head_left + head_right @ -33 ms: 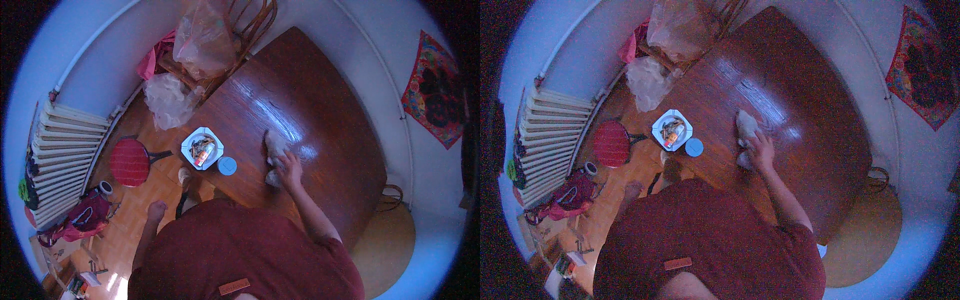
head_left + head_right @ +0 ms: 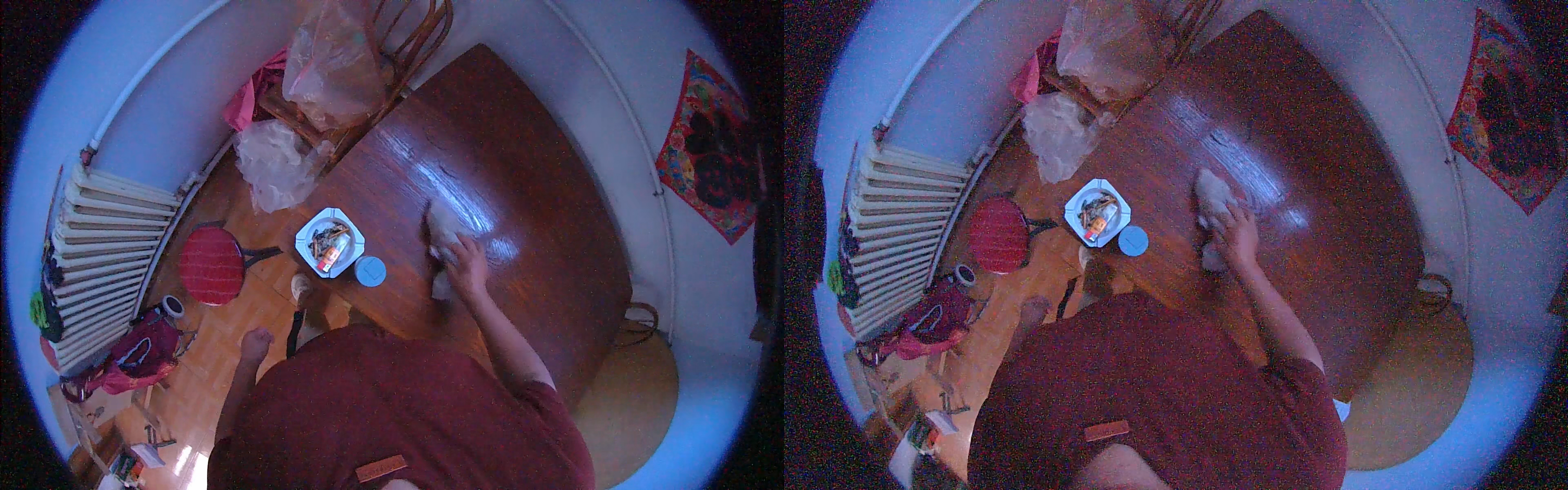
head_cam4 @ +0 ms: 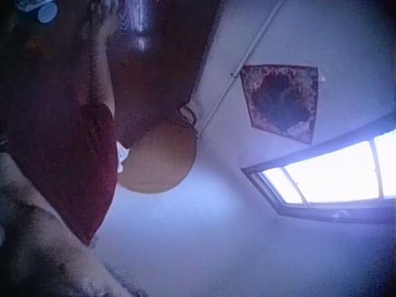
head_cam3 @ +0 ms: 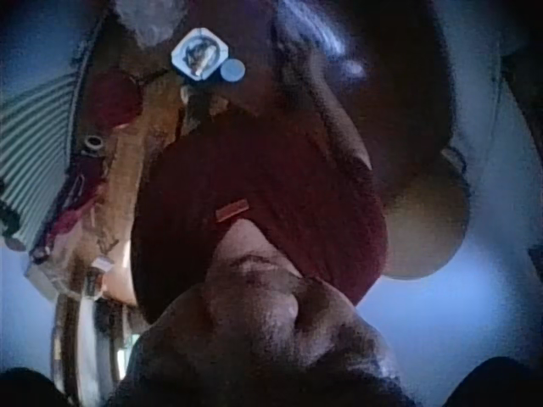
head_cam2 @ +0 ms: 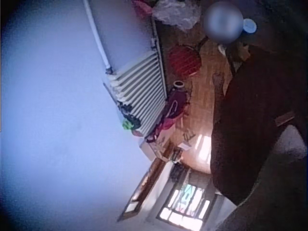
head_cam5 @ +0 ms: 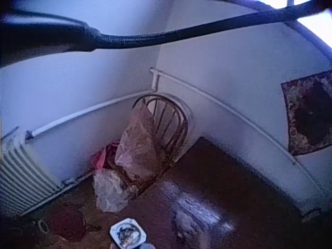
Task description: The person wipes the surface of a large wooden table using a white cloth. They move around the table to clean different sections, including the center and edges, while occasionally adjusting their position. The table surface appears to be treated with a cleaning agent, as it shows a wet sheen during the process.
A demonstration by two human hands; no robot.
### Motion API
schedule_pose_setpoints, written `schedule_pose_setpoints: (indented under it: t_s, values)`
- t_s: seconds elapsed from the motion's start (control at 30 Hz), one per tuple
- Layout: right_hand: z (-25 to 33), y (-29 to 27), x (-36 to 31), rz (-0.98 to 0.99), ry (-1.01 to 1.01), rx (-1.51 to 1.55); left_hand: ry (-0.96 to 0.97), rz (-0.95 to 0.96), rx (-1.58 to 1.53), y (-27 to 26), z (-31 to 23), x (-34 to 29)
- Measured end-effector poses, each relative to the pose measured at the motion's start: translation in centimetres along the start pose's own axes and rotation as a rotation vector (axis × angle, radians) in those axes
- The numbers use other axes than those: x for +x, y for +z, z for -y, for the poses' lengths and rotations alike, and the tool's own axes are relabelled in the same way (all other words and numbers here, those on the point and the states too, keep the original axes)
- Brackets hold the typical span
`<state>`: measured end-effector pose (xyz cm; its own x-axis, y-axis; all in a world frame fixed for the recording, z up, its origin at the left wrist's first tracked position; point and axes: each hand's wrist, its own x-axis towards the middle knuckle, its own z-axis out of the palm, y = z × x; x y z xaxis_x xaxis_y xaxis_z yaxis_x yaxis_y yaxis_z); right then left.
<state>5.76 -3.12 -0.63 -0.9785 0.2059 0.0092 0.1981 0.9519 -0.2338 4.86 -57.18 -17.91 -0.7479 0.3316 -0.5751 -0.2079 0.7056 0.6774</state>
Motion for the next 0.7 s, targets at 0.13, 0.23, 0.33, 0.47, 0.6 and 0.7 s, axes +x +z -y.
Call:
schedule_pose_setpoints:
  t_s: [0.13, 0.23, 0.33, 0.47, 0.6, 0.7]
  values:
    - [3.9, 2.2, 11.2, -0.077, 0.014, 0.146, 0.043, 0.033, 0.165, -1.0, 3.1, 0.3]
    - [5.6, 2.5, 14.6, -0.077, -0.06, 0.157, 0.015, -0.006, 0.258, -2.7, 0.1, -0.5]
    - [2.9, 2.2, 10.3, -0.058, -0.023, 0.106, -0.095, 0.002, 0.204, -4.2, -4.0, -0.3]
    - [-4.5, 3.0, -3.5, -0.116, 0.106, 0.053, -0.118, -0.066, -0.123, -3.3, -6.5, -0.7]
    - [-2.5, 1.6, -5.4, -0.119, 0.32, 0.34, -0.104, -0.05, -0.168, -0.5, -0.5, -0.1]
    - [0.1, 1.2, 2.2, -0.093, 0.215, 0.085, -0.049, -0.009, -0.011, -0.8, -2.8, -0.3]
